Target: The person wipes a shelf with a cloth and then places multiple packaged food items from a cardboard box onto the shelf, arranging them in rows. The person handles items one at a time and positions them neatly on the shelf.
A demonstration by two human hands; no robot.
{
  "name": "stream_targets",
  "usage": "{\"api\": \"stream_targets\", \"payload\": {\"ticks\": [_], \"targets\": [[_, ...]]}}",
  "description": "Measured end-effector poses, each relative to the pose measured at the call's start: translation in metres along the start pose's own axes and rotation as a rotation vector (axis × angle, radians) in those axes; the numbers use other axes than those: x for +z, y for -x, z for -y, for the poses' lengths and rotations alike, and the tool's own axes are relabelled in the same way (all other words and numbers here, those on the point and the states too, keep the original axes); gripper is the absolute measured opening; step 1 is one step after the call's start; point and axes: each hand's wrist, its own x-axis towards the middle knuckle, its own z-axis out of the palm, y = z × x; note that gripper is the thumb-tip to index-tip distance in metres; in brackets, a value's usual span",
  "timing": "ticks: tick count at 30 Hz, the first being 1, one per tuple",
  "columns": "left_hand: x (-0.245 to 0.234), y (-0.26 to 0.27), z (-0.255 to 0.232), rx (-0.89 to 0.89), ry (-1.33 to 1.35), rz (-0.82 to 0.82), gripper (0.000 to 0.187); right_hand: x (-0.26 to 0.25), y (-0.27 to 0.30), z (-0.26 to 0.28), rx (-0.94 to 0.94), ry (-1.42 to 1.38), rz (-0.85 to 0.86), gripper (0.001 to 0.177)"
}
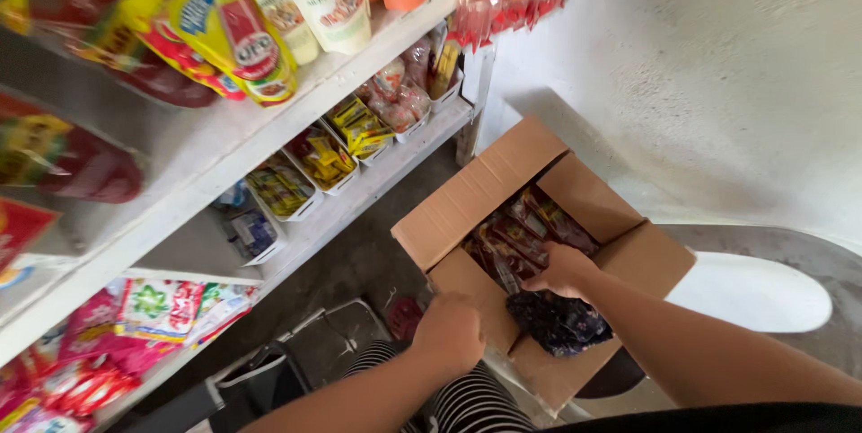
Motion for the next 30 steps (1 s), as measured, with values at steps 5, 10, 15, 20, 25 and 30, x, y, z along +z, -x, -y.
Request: {"api": "stream_targets", "payload": {"ticks": [5, 10, 15, 20, 25, 30], "targets": [[0.020, -0.056, 0.022, -0.982, 0.862, 0.190, 0.067, 0.015, -0.047, 0.005, 0.126, 0.220, 0.100, 0.135], [0.046, -0.081, 0.042, -0.920, 0.873, -0.098, 0.072, 0.032, -0.062, 0.017, 0.160, 0.192, -0.006, 0.149], [0.042, -0.085, 0.070, -0.650, 0.529, -0.282, 0.041, 0.031, -0.062, 0.030, 0.197, 0.145, -0.046, 0.143], [-0.023, -0.109, 0.110, -0.490, 0.340, -0.235, 0.022, 0.037, -0.082, 0.047, 0.229, 0.122, -0.067, 0.139], [-0.051, -0.105, 0.106, -0.388, 0.315, -0.095, 0.032, 0.061, -0.111, 0.056, 0.333, 0.100, -0.049, 0.138], [-0.050, -0.082, 0.086, -0.541, 0.207, -0.087, 0.092, 0.073, -0.141, 0.036, 0.402, 0.145, -0.154, 0.100]]}}
